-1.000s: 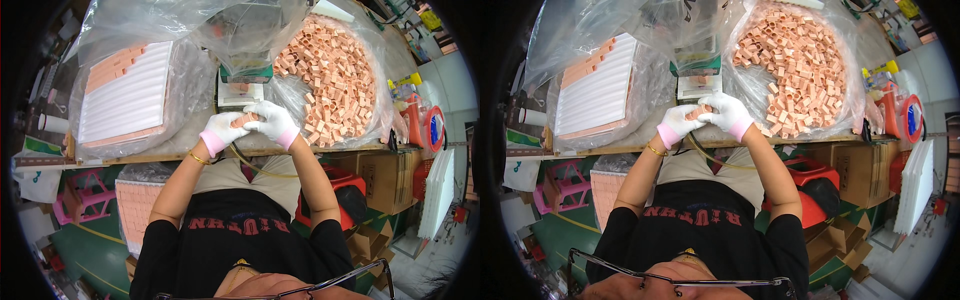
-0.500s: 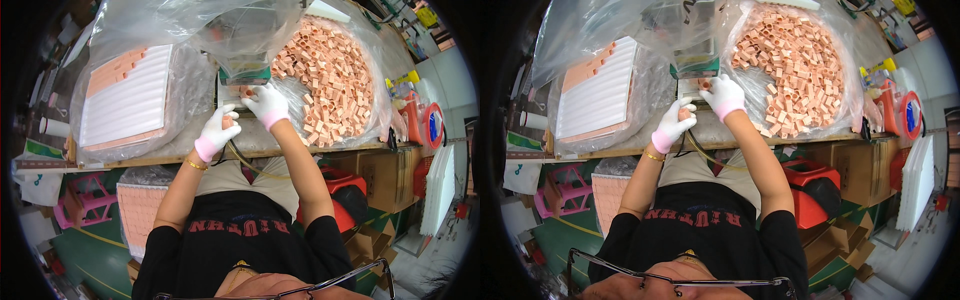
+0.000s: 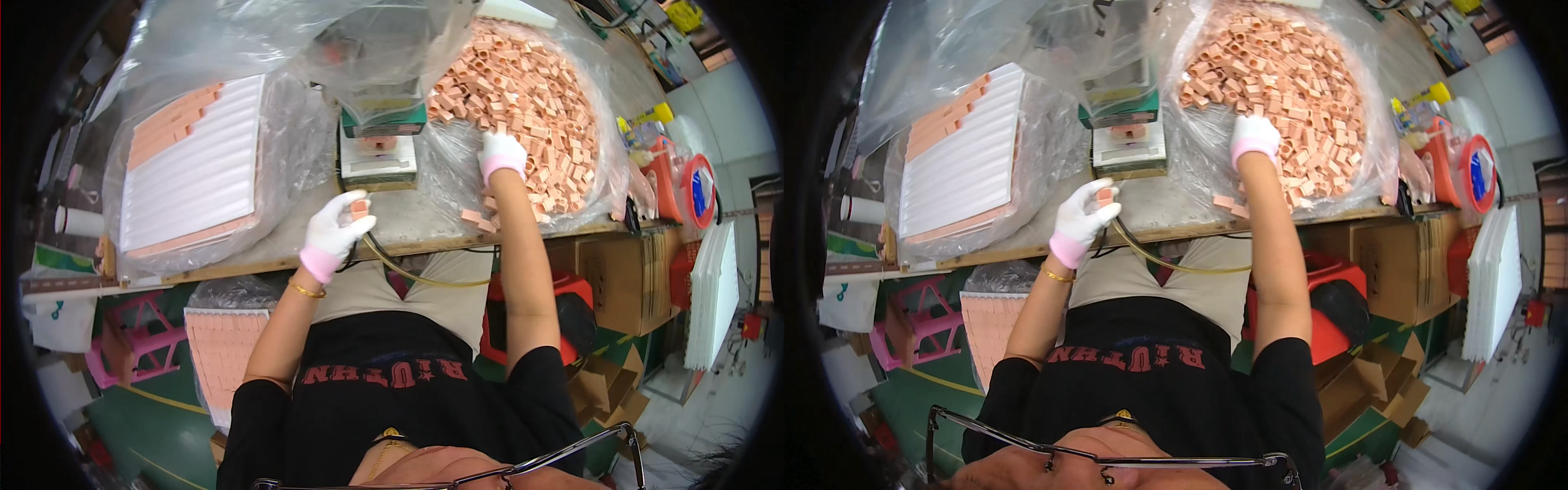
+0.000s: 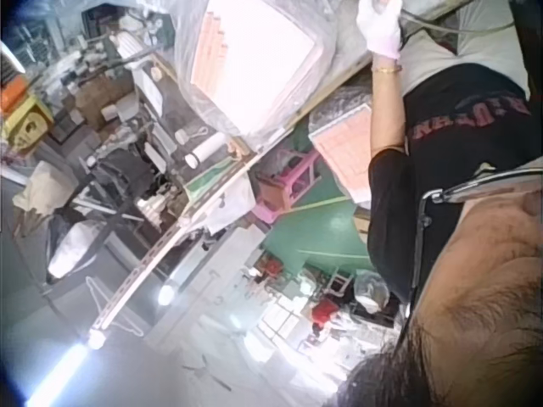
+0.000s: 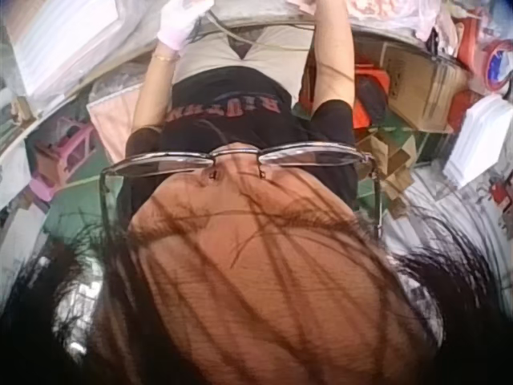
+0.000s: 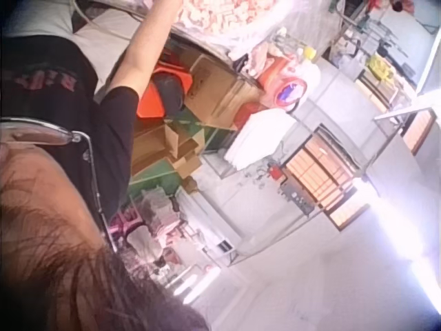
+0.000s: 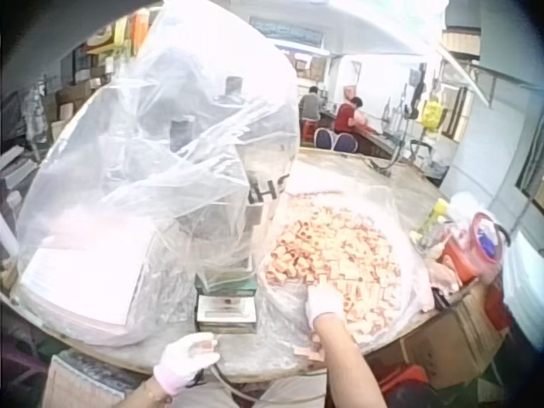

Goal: Inspecting and placing small plastic parts into a compartmentalized tray.

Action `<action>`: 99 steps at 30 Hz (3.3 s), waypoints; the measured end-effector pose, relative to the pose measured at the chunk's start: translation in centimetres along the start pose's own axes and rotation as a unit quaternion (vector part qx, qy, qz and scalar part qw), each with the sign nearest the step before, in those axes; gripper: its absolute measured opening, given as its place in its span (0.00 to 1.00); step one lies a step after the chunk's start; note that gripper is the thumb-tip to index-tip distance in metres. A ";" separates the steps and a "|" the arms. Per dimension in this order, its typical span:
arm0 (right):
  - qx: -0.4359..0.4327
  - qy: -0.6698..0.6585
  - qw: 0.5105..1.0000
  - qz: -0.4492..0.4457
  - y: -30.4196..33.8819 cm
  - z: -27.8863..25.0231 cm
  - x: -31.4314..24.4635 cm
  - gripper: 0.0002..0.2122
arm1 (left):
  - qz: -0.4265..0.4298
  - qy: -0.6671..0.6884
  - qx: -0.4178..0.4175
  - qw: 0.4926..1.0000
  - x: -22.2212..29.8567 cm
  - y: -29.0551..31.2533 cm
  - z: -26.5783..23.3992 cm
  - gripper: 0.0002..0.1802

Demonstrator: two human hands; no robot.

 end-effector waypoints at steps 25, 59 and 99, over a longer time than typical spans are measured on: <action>0.130 -0.468 0.830 -0.276 6.3 -1.7 -7.8 0.11 | 0.175 -0.205 0.026 0.963 1.9 -3.2 1.7 0.33; 0.183 -0.410 0.875 -0.183 3.4 -0.6 -12.1 0.08 | 0.274 -0.321 0.206 0.883 -0.1 -9.3 -3.4 0.45; -0.207 -0.473 0.781 -0.351 5.3 0.3 -10.7 0.29 | 0.319 -0.160 0.181 0.917 -2.5 -1.3 0.2 0.23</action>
Point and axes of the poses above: each hand's wrist, its own y-axis away from the middle knuckle, its own z-axis out of the palm, x = y × z, the point moved 1 cm from there along -y, towards the middle knuckle, and after that the axes turned 1 degree about -z, right-handed, at the moved point
